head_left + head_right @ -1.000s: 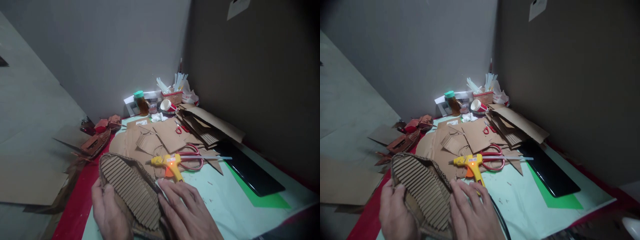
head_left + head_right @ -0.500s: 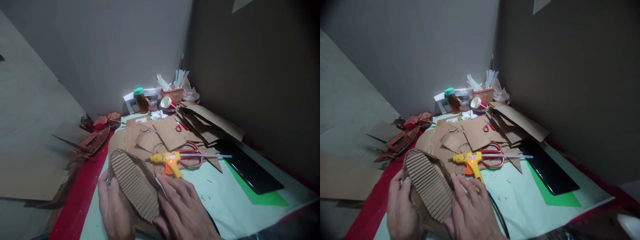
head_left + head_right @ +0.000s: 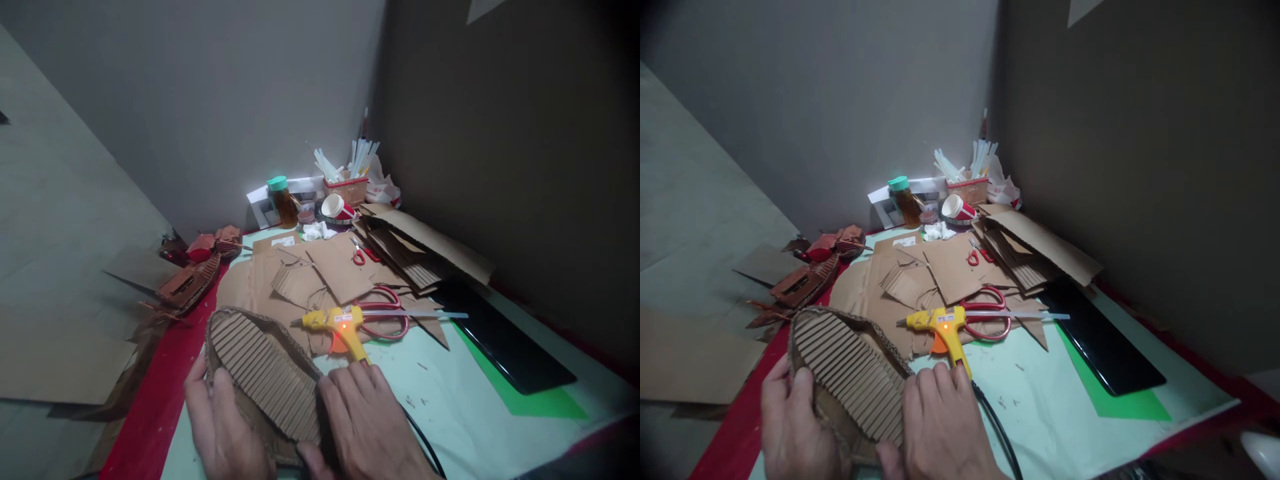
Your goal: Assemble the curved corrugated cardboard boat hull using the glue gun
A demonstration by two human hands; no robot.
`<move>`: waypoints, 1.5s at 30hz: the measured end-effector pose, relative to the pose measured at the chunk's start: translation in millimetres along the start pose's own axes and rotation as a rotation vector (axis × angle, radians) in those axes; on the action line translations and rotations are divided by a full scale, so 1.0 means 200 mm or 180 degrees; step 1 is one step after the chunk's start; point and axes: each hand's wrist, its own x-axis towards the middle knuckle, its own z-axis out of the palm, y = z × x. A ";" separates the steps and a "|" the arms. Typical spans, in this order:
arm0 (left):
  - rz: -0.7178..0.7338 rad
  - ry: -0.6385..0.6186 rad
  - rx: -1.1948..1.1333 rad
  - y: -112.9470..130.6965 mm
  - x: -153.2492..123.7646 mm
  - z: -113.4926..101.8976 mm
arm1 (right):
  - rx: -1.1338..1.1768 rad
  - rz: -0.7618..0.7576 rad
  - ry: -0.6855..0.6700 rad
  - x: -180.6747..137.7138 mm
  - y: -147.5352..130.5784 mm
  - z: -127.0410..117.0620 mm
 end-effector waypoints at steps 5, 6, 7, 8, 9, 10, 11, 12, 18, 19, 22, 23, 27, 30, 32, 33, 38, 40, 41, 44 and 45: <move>-0.0187 -0.0072 -0.0146 0.01 0.00 0.01 | 0.0127 -0.0123 0.0152 0.00 0.00 0.01; -0.0247 -0.0085 -0.0167 0.02 0.00 0.02 | 0.0238 -0.0125 0.0136 0.00 0.00 0.01; -0.0307 -0.0077 -0.0185 0.02 0.00 0.02 | 0.0388 -0.0078 0.0033 0.00 0.01 -0.01; -0.0366 -0.0049 -0.0210 0.02 0.00 0.03 | 0.0580 0.0026 -0.0180 0.01 0.02 -0.03; -0.0411 -0.0019 -0.0235 0.02 0.01 0.03 | 0.0814 0.0159 -0.0482 0.01 0.04 -0.05; -0.0435 0.0007 -0.0255 0.02 0.01 0.04 | 0.1079 0.0313 -0.0803 0.02 0.05 -0.08; -0.0440 0.0031 -0.0258 0.02 0.01 0.05 | 0.1357 0.0476 -0.1095 0.03 0.07 -0.11; -0.0436 0.0039 -0.0242 0.02 0.01 0.05 | 0.1644 0.0601 -0.1284 0.04 0.09 -0.14; -0.0427 -0.0358 0.0006 0.06 0.00 0.04 | 0.2718 0.1176 -0.1410 0.09 0.16 -0.16; -0.0384 -0.0391 0.0041 0.06 0.01 0.03 | 0.2836 0.1277 -0.1405 0.09 0.15 -0.15; -0.0174 -0.0400 0.0126 0.05 0.01 0.01 | 0.3128 0.1569 -0.1183 0.09 0.14 -0.12; -0.0118 -0.0384 0.0130 0.05 0.02 0.01 | 0.3195 0.1628 -0.1068 0.08 0.13 -0.12; -0.0161 -0.0300 -0.0043 0.04 0.01 0.01 | 0.3284 0.1584 -0.0679 0.03 0.12 -0.11; -0.0393 -0.0312 -0.0361 0.05 0.01 0.02 | 0.3166 0.1418 -0.0561 0.01 0.11 -0.10; -0.0570 -0.0327 -0.0659 0.06 0.00 0.03 | 0.3107 0.1310 -0.0477 0.01 0.11 -0.09; -0.0625 -0.0290 -0.0799 0.06 -0.01 0.04 | 0.3093 0.1278 -0.0435 0.00 0.11 -0.09; -0.0601 -0.0014 -0.1045 0.05 -0.01 0.05 | 0.3039 0.1292 -0.0420 -0.02 0.12 -0.09; -0.0581 0.0001 -0.1067 0.04 -0.02 0.05 | 0.3008 0.1376 -0.0493 -0.02 0.11 -0.09; -0.0578 0.0010 -0.1092 0.04 -0.02 0.05 | 0.2968 0.1436 -0.0542 -0.01 0.11 -0.09; -0.0565 0.0057 -0.1114 0.04 -0.03 0.07 | 0.2608 0.1453 -0.0674 0.02 0.09 -0.07; -0.0550 0.0074 -0.1101 0.04 -0.03 0.07 | 0.2466 0.1401 -0.0685 0.03 0.08 -0.07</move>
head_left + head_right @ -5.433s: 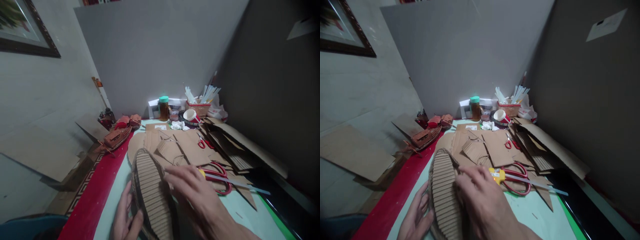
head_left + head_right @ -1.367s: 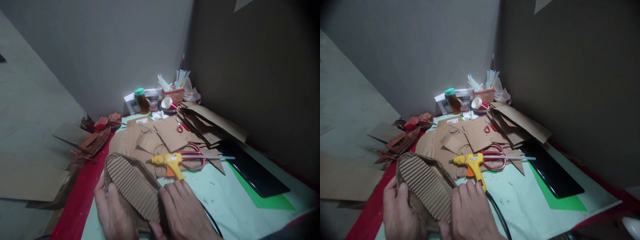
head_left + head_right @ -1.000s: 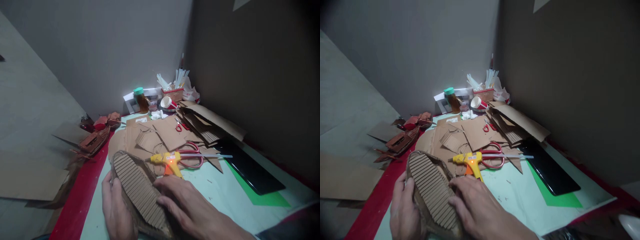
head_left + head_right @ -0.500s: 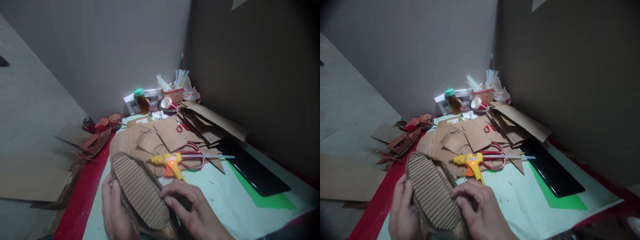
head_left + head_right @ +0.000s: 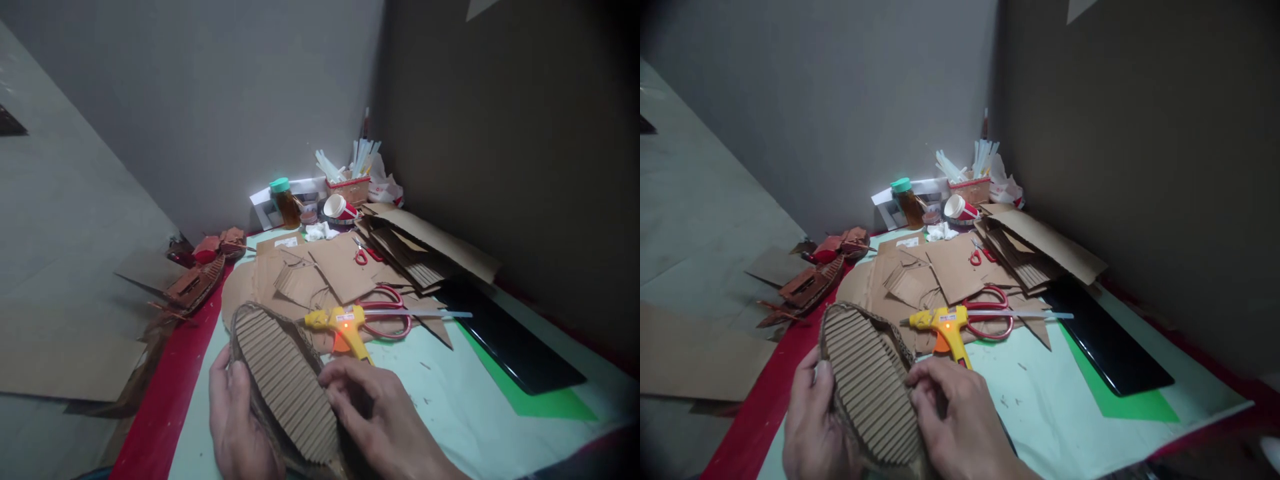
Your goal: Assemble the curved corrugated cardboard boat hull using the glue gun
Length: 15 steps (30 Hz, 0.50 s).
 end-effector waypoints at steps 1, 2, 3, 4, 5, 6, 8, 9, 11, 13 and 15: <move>0.0030 0.0003 0.0016 0.00 0.00 0.00 | -0.0123 -0.0062 0.0005 0.01 -0.01 0.00; 0.0068 0.0001 0.0035 0.01 -0.01 0.01 | -0.0212 -0.0133 0.0000 0.02 -0.01 0.00; 0.0100 -0.0010 0.0047 0.01 -0.01 0.01 | -0.0269 -0.0210 -0.0011 0.02 -0.01 -0.01; 0.0109 -0.0019 0.0048 0.01 -0.01 0.01 | -0.0309 -0.0272 -0.0029 0.03 -0.01 -0.01; 0.0088 -0.0036 0.0045 0.01 -0.02 0.01 | -0.0354 -0.0336 -0.0060 0.03 -0.01 -0.02; 0.0060 -0.0045 0.0035 0.01 -0.02 0.01 | -0.0400 -0.0392 -0.0094 0.03 -0.01 -0.02; 0.0013 -0.0046 0.0016 0.01 -0.02 0.01 | -0.0490 -0.0486 -0.0171 0.03 0.00 -0.03; 0.0001 -0.0032 0.0010 0.01 -0.02 0.01 | -0.0538 -0.0541 -0.0207 0.03 0.01 -0.03; -0.0046 -0.0030 0.0017 0.01 -0.02 0.01 | -0.0656 -0.0659 -0.0248 0.02 0.02 -0.02; -0.0129 -0.0056 0.0036 0.02 -0.01 0.01 | -0.0787 -0.0714 -0.0238 0.02 0.03 0.00; -0.0201 -0.0100 0.0018 0.03 -0.01 0.01 | -0.0879 -0.0681 -0.0209 0.03 0.03 0.01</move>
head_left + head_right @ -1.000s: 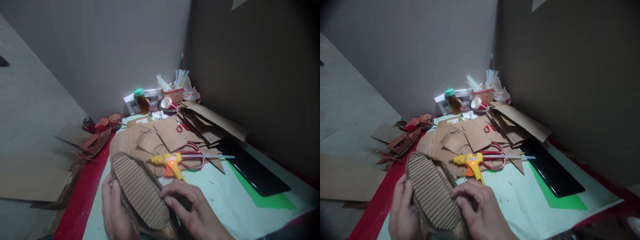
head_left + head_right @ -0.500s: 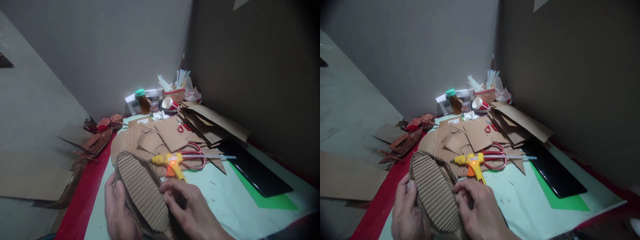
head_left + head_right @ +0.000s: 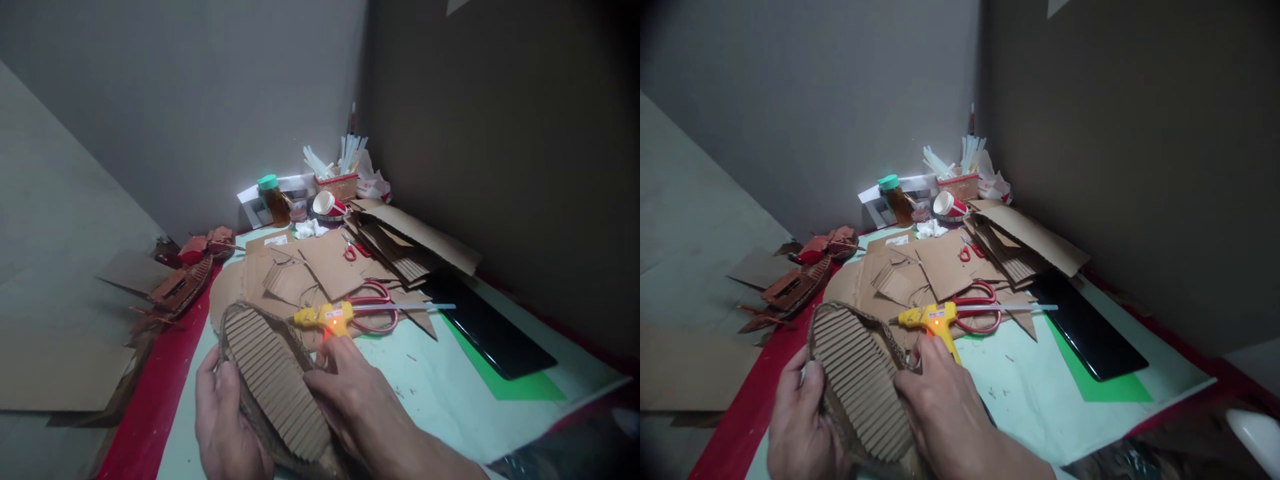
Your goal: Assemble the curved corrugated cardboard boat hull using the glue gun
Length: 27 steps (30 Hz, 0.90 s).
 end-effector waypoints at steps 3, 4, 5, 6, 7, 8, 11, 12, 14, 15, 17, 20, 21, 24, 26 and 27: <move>-0.0088 -0.0072 -0.0020 0.00 0.00 0.00 | 0.0042 0.0023 -0.0083 0.01 0.00 0.00; -0.0123 -0.0089 -0.0010 0.00 0.00 0.00 | 0.0119 0.0027 -0.0162 0.01 0.00 -0.01; -0.0159 -0.0101 0.0009 0.00 0.00 0.00 | 0.0227 0.0046 -0.0264 0.01 0.00 -0.02; -0.0188 -0.0109 0.0024 0.00 0.00 -0.01 | 0.0361 0.0086 -0.0349 0.01 0.00 -0.03; -0.0196 -0.0112 0.0020 0.00 0.01 -0.01 | 0.0513 0.0146 -0.0411 0.01 -0.01 -0.05; -0.0195 -0.0121 0.0004 0.00 0.01 -0.01 | 0.0669 0.0222 -0.0442 0.00 -0.01 -0.07; -0.0159 -0.0149 -0.0041 0.00 0.03 -0.02 | 0.0958 0.0518 -0.0367 -0.01 -0.04 -0.13; -0.0155 -0.0148 -0.0049 0.00 0.03 -0.02 | 0.0992 0.0649 -0.0401 -0.02 -0.05 -0.15; -0.0167 -0.0115 -0.0052 0.00 0.04 -0.02 | 0.0978 0.0899 -0.0551 -0.02 -0.06 -0.16; -0.0178 -0.0104 -0.0043 0.00 0.03 -0.02 | 0.0962 0.0953 -0.0632 -0.02 -0.06 -0.16; -0.0181 -0.0108 -0.0033 0.00 0.01 -0.01 | 0.0997 0.0837 -0.0700 0.00 -0.06 -0.14; -0.0226 -0.0285 -0.0113 0.00 -0.03 0.00 | 0.1191 0.0474 -0.0572 0.03 -0.06 -0.11; -0.0219 -0.0378 -0.0154 0.00 -0.04 -0.01 | 0.1250 0.0429 -0.0540 0.04 -0.07 -0.11; -0.0311 -0.0688 -0.0129 0.00 -0.04 -0.03 | 0.1326 0.0416 -0.0500 0.05 -0.08 -0.12; -0.0373 -0.0747 0.0086 -0.01 -0.02 -0.05 | 0.1408 0.0371 -0.0496 0.05 -0.08 -0.12; -0.0371 -0.0738 0.0198 -0.01 -0.01 -0.06 | 0.1461 0.0328 -0.0506 0.05 -0.08 -0.12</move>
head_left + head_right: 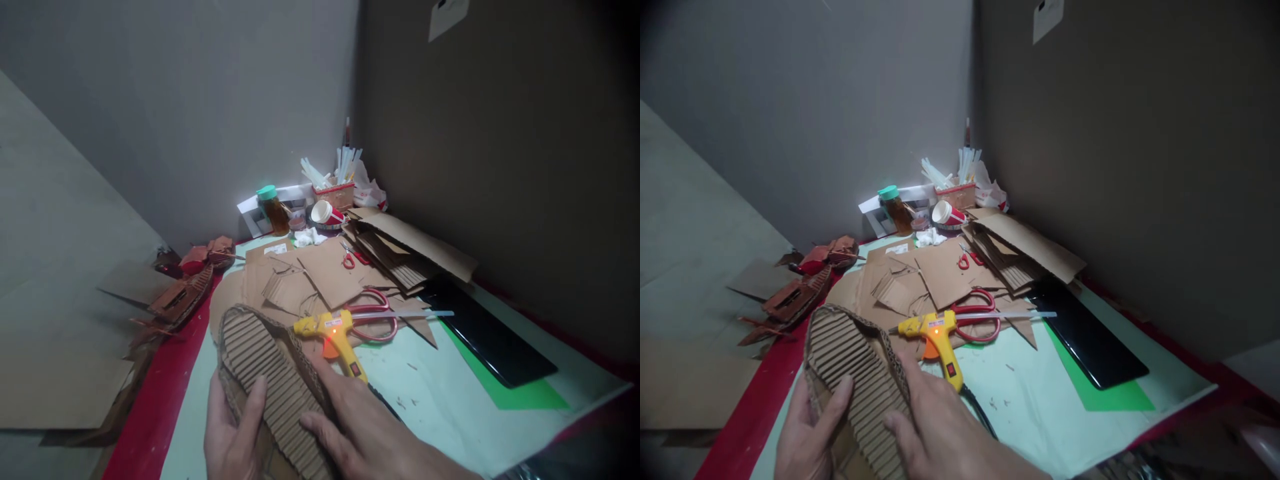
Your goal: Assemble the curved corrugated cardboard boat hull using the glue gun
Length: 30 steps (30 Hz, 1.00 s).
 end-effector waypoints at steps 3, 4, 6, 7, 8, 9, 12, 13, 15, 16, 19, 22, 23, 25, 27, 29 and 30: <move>0.0096 0.0065 0.0176 0.00 0.02 -0.01 | 0.0023 0.0005 -0.0109 0.00 0.02 0.01; 0.0089 0.0046 0.0157 0.01 0.02 -0.01 | -0.0039 0.0055 -0.0137 0.00 0.02 0.02; 0.0029 0.0000 0.0065 0.02 0.01 0.02 | -0.0174 0.0203 -0.0189 0.00 0.04 0.03; -0.0027 -0.0016 -0.0035 0.02 0.00 0.03 | -0.0234 0.0259 -0.0239 0.00 0.04 0.04; -0.0078 -0.0023 -0.0151 0.03 -0.01 0.04 | -0.0289 0.0287 -0.0278 0.00 0.05 0.04; -0.0116 -0.0019 -0.0256 0.04 -0.01 0.05 | -0.0330 0.0300 -0.0304 0.00 0.05 0.04; -0.0189 0.0038 -0.0414 0.06 -0.02 0.07 | -0.0459 0.0306 -0.0361 -0.02 0.09 0.06; -0.0197 0.0059 -0.0377 0.07 -0.01 0.07 | -0.0540 0.0283 -0.0375 -0.03 0.11 0.07; -0.0224 0.0091 -0.0270 0.07 -0.01 0.06 | -0.0895 0.0063 -0.0280 -0.05 0.14 0.07; -0.0230 0.0103 -0.0212 0.07 0.00 0.06 | -0.1164 -0.0154 -0.0121 -0.06 0.15 0.07; -0.0161 0.0143 -0.0055 0.05 0.00 0.05 | -0.1764 -0.0898 0.0721 -0.06 0.12 0.05; -0.0065 0.0145 0.0091 0.03 0.01 0.04 | -0.1686 -0.1412 0.1030 -0.01 0.04 0.00; -0.0041 0.0108 0.0114 0.02 0.01 0.04 | -0.1648 -0.1519 0.0980 0.01 0.02 -0.01; -0.0026 0.0013 0.0131 0.00 0.01 0.04 | -0.1770 -0.1621 0.0874 0.06 -0.01 -0.02; -0.0032 -0.0064 0.0106 0.00 0.00 0.05 | -0.2094 -0.1567 0.0916 0.10 -0.02 -0.01; -0.0046 -0.0091 0.0047 0.00 -0.01 0.05 | -0.2412 -0.1496 0.0961 0.12 -0.01 0.01; -0.0054 -0.0103 -0.0002 0.00 -0.01 0.06 | -0.2531 -0.1465 0.0941 0.12 0.00 0.02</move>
